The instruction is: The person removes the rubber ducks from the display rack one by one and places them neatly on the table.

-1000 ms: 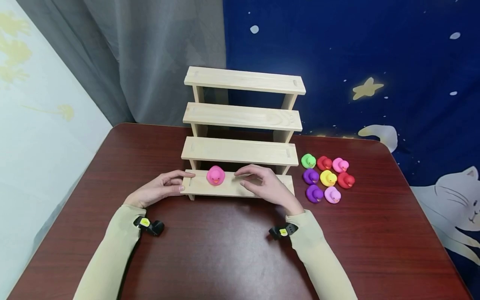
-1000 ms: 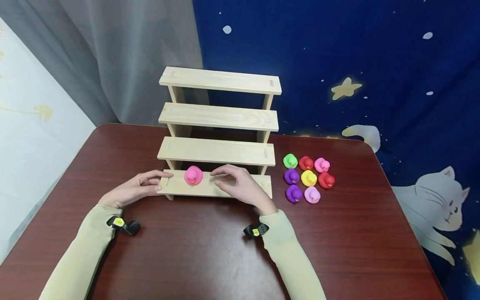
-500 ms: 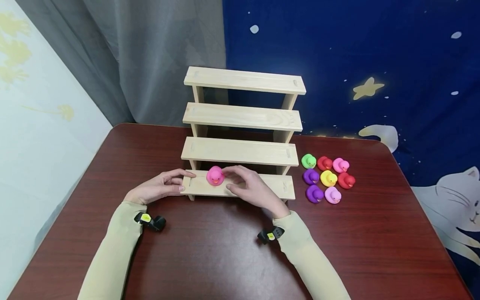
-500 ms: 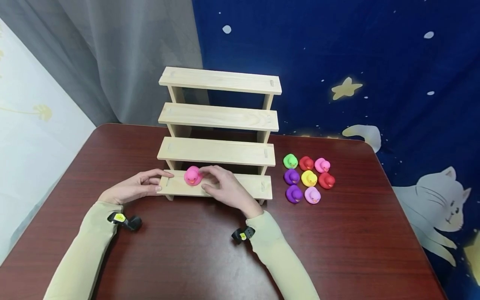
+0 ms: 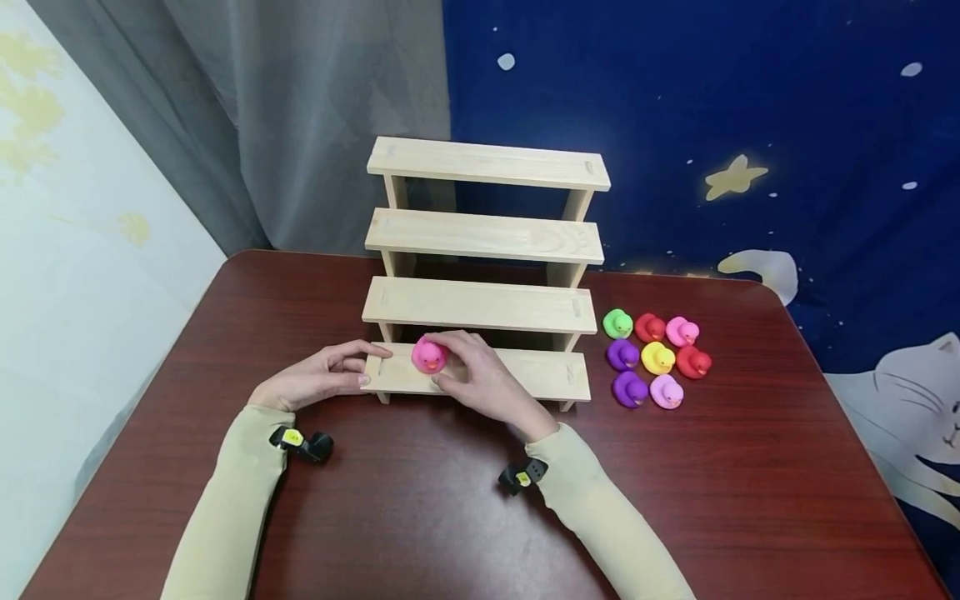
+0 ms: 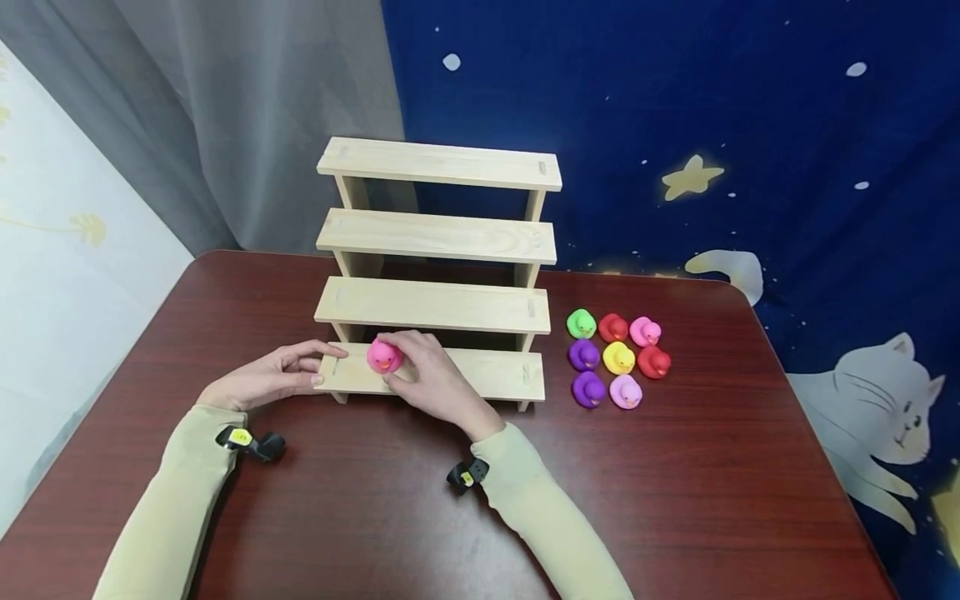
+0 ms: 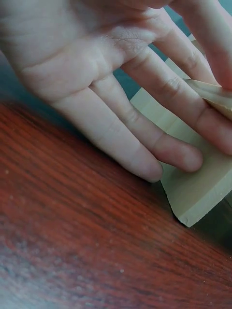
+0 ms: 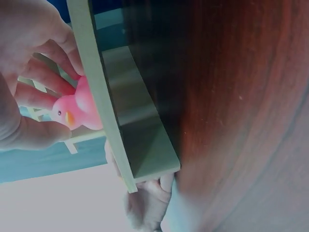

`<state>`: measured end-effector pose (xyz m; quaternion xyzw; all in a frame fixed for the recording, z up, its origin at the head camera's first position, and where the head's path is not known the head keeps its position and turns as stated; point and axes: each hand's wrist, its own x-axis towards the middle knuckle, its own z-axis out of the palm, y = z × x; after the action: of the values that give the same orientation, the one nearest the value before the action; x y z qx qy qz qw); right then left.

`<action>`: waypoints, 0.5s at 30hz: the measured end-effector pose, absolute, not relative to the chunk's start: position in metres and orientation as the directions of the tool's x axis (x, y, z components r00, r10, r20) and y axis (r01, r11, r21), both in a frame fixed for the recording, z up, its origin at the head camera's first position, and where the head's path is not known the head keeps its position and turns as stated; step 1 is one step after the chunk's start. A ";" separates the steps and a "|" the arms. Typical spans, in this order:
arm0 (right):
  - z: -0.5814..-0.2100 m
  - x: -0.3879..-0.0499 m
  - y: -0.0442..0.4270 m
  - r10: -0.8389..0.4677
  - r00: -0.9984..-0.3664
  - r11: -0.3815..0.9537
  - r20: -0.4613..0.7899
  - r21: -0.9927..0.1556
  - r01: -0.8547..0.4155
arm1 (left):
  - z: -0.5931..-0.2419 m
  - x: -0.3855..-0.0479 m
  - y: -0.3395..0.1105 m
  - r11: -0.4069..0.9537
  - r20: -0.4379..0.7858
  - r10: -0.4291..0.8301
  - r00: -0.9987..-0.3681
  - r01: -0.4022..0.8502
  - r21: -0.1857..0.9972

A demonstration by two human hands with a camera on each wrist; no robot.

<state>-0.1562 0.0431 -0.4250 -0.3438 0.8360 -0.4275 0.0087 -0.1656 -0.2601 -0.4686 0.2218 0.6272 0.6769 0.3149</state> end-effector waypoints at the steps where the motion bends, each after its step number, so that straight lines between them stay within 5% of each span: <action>1: -0.426 -0.156 0.043 -0.577 -0.765 0.398 0.287 -0.719 -0.570 | -0.469 -0.165 -0.260 -0.012 -0.100 0.703 -0.704 -0.151 0.988; 15: -0.431 -0.150 0.043 -0.529 -0.771 0.333 0.356 -0.748 -0.574 | -0.469 -0.165 -0.261 0.003 -0.095 0.697 -0.711 -0.130 0.991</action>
<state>-0.1504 0.0427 -0.4313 -0.3378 0.8161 -0.4684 -0.0241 -0.1646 -0.2607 -0.4690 0.2223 0.6373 0.6701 0.3087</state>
